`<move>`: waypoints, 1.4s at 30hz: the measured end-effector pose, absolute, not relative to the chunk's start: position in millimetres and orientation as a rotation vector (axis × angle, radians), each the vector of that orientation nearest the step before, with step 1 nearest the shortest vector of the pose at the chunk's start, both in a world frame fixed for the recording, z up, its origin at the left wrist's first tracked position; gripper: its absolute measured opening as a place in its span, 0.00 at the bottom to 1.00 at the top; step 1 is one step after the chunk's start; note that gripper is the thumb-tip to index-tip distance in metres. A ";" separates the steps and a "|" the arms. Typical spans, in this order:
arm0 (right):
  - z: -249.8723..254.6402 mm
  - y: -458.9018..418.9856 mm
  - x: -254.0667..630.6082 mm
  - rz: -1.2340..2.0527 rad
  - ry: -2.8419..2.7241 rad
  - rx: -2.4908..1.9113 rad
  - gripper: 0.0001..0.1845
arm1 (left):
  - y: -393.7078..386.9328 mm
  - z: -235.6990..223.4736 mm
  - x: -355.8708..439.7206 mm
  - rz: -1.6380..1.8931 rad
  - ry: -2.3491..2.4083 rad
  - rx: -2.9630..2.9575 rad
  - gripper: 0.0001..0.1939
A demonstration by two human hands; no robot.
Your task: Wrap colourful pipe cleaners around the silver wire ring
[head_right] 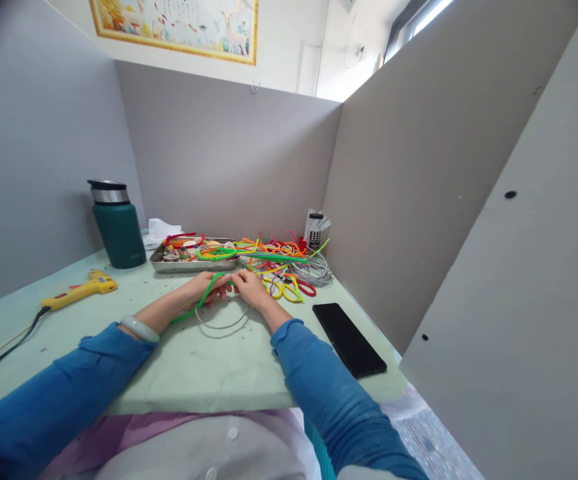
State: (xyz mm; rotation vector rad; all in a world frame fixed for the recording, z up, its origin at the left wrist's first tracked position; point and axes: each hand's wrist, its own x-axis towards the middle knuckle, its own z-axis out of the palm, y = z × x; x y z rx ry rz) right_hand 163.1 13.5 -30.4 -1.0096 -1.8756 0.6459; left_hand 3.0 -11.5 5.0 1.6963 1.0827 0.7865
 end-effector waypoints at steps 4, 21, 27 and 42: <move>-30.4 13.4 163.1 0.645 -1.859 -1.020 0.18 | -11.3 4.5 4.2 0.826 1.064 1.626 0.29; -29.5 12.1 162.2 0.650 -1.908 -0.977 0.19 | -7.2 3.9 2.4 0.825 1.066 1.502 0.25; -29.8 11.8 162.0 0.629 -1.949 -0.968 0.20 | -4.5 2.2 2.3 0.836 1.097 1.533 0.25; -27.3 6.5 161.7 0.775 -1.952 -0.919 0.23 | -0.8 2.8 2.2 0.736 0.968 1.342 0.19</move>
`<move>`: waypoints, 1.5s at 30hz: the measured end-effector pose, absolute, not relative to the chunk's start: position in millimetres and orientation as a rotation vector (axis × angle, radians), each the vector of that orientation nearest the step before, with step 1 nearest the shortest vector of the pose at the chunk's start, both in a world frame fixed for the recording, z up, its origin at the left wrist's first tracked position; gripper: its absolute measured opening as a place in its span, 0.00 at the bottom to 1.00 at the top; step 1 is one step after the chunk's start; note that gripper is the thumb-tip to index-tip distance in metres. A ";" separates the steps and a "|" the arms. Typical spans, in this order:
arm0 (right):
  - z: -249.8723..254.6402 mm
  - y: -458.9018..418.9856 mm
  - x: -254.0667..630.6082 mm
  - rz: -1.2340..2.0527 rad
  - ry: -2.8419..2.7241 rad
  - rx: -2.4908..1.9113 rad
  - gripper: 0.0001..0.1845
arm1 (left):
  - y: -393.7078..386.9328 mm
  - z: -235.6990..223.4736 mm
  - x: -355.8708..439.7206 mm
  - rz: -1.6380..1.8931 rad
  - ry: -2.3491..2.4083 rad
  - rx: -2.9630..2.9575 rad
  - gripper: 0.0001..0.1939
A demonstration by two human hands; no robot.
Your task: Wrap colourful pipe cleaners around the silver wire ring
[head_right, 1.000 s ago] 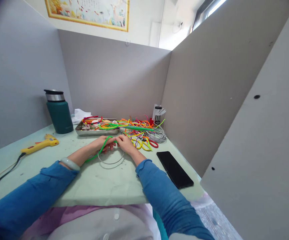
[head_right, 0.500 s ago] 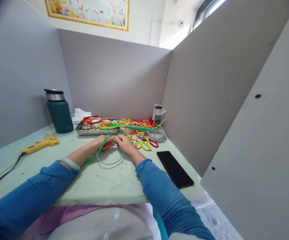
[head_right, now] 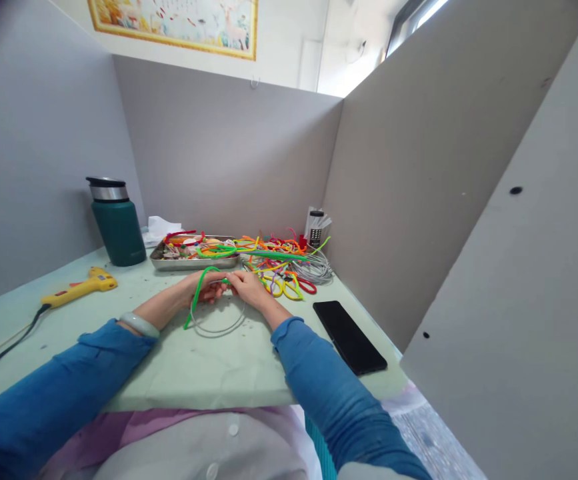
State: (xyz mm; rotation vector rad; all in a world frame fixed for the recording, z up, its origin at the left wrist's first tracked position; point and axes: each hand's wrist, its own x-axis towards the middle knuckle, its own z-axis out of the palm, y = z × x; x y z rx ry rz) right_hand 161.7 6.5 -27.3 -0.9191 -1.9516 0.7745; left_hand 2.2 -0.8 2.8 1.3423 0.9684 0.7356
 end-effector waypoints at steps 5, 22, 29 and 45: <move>-27.5 5.4 161.1 0.806 -1.938 -0.875 0.24 | -0.5 5.0 0.5 0.696 0.907 1.243 0.15; -19.9 -5.6 159.3 0.874 -1.947 -0.888 0.27 | 4.2 -0.4 -2.7 0.726 0.878 1.156 0.11; -21.0 -3.8 159.8 0.888 -1.932 -0.850 0.25 | 0.2 2.6 0.8 0.736 0.869 1.156 0.11; -18.4 -6.4 160.1 0.907 -1.959 -0.854 0.26 | 10.7 -6.1 -0.3 0.732 0.840 1.183 0.11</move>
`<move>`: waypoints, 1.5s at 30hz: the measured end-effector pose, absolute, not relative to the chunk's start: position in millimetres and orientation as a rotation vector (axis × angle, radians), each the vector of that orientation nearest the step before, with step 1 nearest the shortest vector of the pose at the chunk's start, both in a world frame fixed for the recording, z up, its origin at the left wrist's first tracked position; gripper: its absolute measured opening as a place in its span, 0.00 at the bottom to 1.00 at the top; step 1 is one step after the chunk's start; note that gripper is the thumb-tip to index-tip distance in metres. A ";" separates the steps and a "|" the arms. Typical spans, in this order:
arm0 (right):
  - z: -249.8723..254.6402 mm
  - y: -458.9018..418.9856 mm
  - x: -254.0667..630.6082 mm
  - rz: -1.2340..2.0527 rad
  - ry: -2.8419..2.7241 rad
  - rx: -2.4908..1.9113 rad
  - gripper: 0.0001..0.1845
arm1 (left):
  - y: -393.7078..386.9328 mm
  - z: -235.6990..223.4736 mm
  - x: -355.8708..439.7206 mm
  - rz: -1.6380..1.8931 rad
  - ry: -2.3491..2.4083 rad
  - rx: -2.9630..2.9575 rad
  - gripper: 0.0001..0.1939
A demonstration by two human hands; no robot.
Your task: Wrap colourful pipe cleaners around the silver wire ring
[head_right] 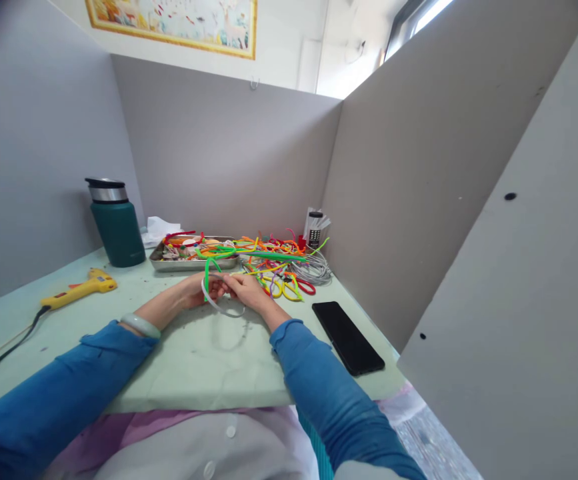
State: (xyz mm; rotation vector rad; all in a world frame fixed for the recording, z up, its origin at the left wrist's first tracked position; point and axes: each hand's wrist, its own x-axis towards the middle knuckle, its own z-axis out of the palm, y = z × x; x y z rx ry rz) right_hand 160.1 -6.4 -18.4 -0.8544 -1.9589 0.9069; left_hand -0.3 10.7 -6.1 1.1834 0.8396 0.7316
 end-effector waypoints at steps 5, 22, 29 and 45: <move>-20.5 -4.7 160.6 0.891 -1.962 -0.840 0.25 | 13.4 -7.6 0.5 0.736 0.852 1.188 0.09; -21.1 -4.3 161.0 0.883 -1.970 -0.843 0.25 | 8.4 -3.3 1.7 0.728 0.860 1.169 0.09; -20.2 -5.0 162.0 0.903 -1.974 -0.831 0.24 | 9.2 -4.2 2.1 0.736 0.846 1.203 0.11; -21.4 -2.5 161.7 0.899 -1.977 -0.823 0.24 | 12.8 -7.4 0.5 0.709 0.828 1.209 0.12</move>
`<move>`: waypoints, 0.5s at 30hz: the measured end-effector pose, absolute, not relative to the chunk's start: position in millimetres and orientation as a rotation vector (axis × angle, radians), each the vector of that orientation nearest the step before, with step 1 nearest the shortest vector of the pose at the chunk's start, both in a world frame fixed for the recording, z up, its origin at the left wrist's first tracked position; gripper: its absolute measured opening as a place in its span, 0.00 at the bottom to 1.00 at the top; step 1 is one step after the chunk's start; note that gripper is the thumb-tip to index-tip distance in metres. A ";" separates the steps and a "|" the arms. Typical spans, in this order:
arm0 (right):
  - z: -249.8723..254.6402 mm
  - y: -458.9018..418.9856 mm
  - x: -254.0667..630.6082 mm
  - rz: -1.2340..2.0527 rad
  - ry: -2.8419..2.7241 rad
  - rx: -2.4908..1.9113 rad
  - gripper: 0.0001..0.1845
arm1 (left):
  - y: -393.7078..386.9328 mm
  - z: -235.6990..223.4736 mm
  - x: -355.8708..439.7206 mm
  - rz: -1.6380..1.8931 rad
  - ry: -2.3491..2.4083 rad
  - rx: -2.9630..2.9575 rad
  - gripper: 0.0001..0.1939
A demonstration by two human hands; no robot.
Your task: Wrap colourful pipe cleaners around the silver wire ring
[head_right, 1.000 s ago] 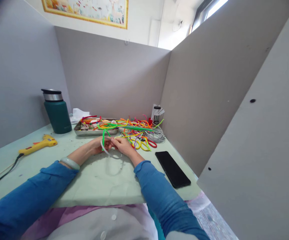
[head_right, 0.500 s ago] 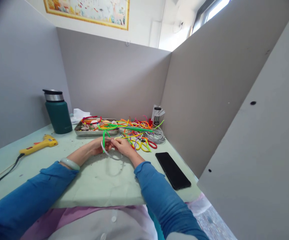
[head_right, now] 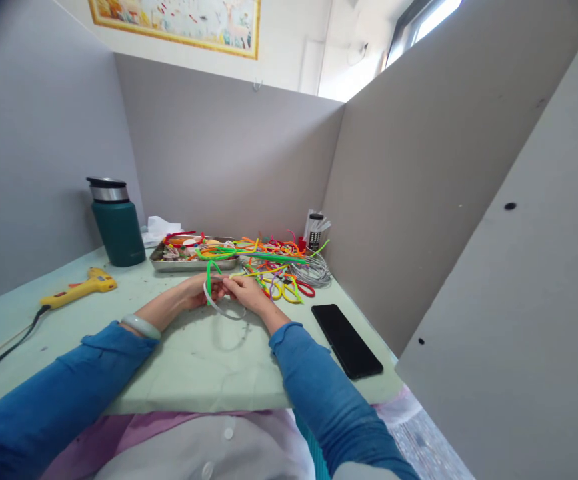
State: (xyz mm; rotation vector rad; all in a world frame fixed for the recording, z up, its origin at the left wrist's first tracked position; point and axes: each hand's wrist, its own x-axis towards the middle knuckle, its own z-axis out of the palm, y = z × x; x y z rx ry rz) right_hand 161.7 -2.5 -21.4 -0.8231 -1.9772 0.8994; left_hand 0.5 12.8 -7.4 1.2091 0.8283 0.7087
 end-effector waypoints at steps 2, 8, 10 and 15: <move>-21.5 -2.5 161.5 0.905 -1.974 -0.819 0.24 | 12.6 -7.4 0.6 0.710 0.828 1.207 0.12; -21.7 -2.7 160.8 0.911 -1.959 -0.845 0.23 | 10.3 -4.1 0.2 0.712 0.847 1.208 0.10; -21.6 -2.9 160.9 0.913 -1.960 -0.851 0.23 | 9.7 -3.5 0.1 0.709 0.851 1.208 0.10; -21.1 -3.4 161.3 0.922 -1.961 -0.842 0.22 | 10.7 -4.8 0.5 0.723 0.855 1.209 0.11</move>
